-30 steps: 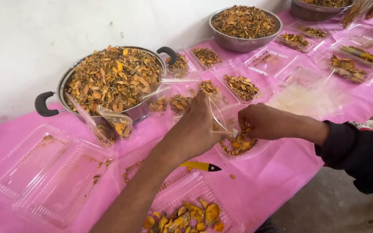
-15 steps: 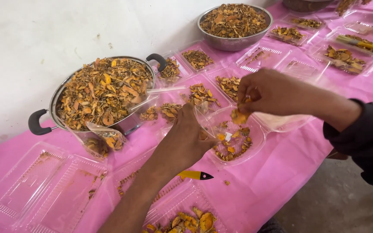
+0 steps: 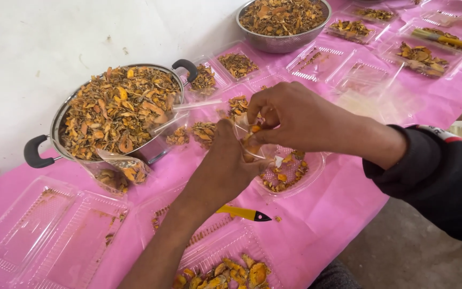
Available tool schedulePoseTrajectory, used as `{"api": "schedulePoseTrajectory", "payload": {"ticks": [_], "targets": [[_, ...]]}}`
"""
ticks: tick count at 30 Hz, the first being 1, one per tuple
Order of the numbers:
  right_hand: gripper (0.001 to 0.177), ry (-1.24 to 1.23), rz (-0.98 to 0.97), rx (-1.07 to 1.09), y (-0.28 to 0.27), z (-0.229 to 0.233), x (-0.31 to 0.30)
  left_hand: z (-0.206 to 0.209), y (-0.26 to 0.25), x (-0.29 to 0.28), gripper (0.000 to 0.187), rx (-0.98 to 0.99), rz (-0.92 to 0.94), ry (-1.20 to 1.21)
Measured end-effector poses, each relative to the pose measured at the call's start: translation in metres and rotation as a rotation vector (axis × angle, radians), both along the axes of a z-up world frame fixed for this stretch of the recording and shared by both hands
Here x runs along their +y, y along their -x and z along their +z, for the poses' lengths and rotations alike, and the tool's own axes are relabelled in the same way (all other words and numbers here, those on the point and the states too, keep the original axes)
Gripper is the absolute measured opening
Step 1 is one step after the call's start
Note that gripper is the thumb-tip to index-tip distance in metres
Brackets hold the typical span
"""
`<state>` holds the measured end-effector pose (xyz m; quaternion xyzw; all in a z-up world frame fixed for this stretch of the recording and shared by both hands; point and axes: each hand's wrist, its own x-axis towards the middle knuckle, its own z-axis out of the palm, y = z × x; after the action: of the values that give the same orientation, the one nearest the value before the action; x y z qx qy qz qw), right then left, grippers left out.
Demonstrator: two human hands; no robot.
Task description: The person sorts dried plant material by hand, placing selected pieces into plastic bags and using a brush to clean or group other pieces on plastic trays.
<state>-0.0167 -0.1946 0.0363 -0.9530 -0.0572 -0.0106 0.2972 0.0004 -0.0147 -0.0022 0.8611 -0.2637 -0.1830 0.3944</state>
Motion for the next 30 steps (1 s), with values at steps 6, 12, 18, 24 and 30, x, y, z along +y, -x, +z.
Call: {"api": "schedulePoseTrajectory", "payload": {"ticks": [6, 12, 18, 24, 30], "targets": [[0.031, -0.244, 0.119, 0.072, 0.007, 0.005, -0.01, 0.006, -0.002, 0.004, 0.057, 0.044, 0.024, 0.046], [0.038, -0.124, 0.163, 0.052, -0.004, -0.034, -0.041, 0.007, -0.004, 0.008, 0.07, -0.108, -0.015, -0.108], [0.068, 0.171, 0.402, 0.12, -0.006, -0.095, -0.054, 0.001, -0.008, 0.008, 0.077, -0.203, -0.013, -0.082], [0.046, 0.201, 0.332, -0.011, 0.005, -0.121, -0.046, 0.003, -0.008, 0.008, 0.085, -0.271, -0.027, -0.125], [0.045, 0.065, 0.391, 0.009, 0.001, -0.099, -0.037, 0.004, -0.01, 0.01, 0.088, -0.263, -0.056, -0.108]]}}
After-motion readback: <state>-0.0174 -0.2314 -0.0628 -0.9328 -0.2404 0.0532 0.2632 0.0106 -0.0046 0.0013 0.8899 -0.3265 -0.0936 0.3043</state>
